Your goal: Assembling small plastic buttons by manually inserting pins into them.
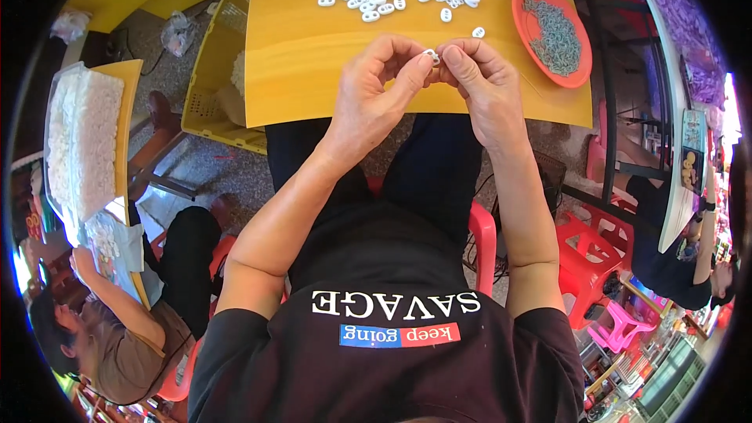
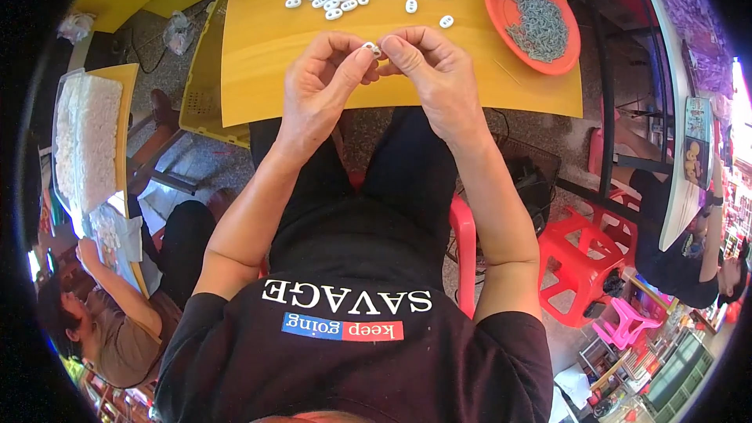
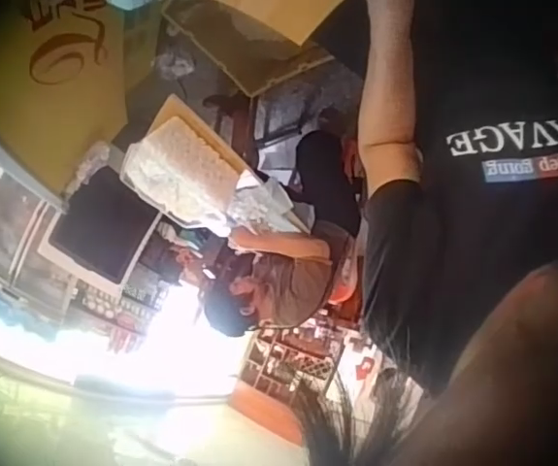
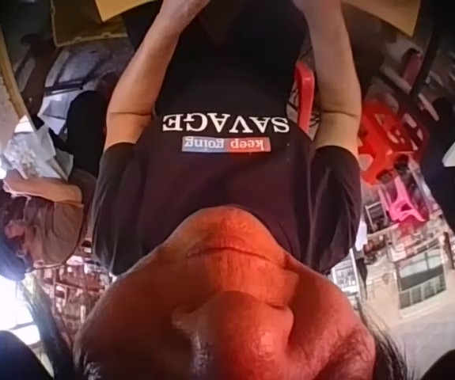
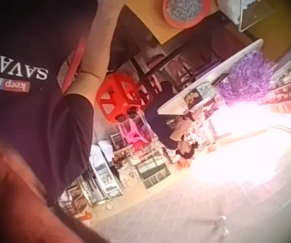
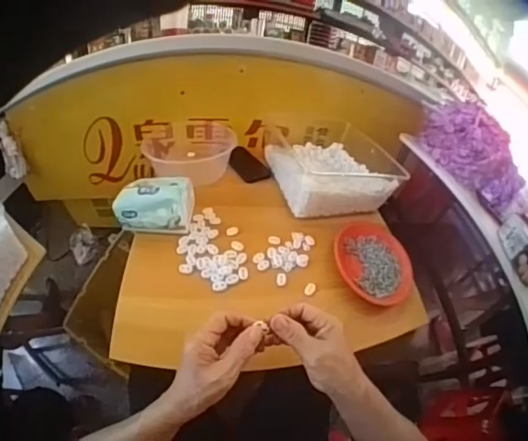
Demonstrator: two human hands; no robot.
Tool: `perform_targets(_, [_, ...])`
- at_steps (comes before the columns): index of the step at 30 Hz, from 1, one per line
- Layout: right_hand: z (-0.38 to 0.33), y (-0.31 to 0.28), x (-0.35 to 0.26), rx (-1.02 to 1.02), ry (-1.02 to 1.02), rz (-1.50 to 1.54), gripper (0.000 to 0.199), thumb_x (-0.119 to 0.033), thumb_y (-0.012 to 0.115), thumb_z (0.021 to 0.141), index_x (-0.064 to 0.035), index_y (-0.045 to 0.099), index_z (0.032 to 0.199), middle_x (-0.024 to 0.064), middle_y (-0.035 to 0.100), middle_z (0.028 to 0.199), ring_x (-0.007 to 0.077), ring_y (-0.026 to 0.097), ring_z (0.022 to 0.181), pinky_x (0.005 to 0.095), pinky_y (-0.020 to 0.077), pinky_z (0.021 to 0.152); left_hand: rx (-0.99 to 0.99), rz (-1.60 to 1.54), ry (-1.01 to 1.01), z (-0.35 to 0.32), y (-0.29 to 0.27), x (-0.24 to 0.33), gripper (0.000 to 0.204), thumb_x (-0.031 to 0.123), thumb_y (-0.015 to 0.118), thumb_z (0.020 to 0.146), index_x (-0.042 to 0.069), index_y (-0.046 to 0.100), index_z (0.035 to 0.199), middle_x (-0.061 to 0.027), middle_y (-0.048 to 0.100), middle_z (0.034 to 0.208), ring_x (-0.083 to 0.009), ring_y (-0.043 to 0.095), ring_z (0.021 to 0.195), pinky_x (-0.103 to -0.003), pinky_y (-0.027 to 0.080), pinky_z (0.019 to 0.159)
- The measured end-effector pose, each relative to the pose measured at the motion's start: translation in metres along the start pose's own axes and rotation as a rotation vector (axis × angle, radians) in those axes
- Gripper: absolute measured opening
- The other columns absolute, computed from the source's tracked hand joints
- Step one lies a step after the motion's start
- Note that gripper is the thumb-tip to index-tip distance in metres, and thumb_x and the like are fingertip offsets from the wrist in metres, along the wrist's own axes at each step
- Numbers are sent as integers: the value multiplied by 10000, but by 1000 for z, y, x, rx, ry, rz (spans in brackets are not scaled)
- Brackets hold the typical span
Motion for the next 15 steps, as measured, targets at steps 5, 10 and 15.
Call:
perform_targets(5, [-4,6,-6,-28,-26,-14,165,-155,605,953,-1,630,1004,82,671,951,163,655,836,309,541,802,9,45,50,-3,0,4,141,111,628,929,-24,597,957,-46,665,846,-94,638,803,-241,499,749])
perform_targets(10, [-5,9,-7,-22,-31,-1,161,-156,601,956,-3,629,994,74,668,942,151,651,827,306,542,797,19,77,72,-4,-2,6,134,102,633,920,-27,602,935,-48,665,820,-88,635,792,-237,494,730])
perform_targets(15, [-8,11,-14,16,-90,-142,171,-166,605,956,0,628,989,58,662,920,138,645,826,284,535,790,31,106,112,-6,-1,10,129,97,628,920,-29,603,934,-55,666,816,-92,635,776,-241,499,705])
Point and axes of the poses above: each hand's wrist, its own z-axis towards the middle knuckle, its own y-axis out of the palm, x = y × z, the point moved 9 cm from there along z, towards the middle knuckle
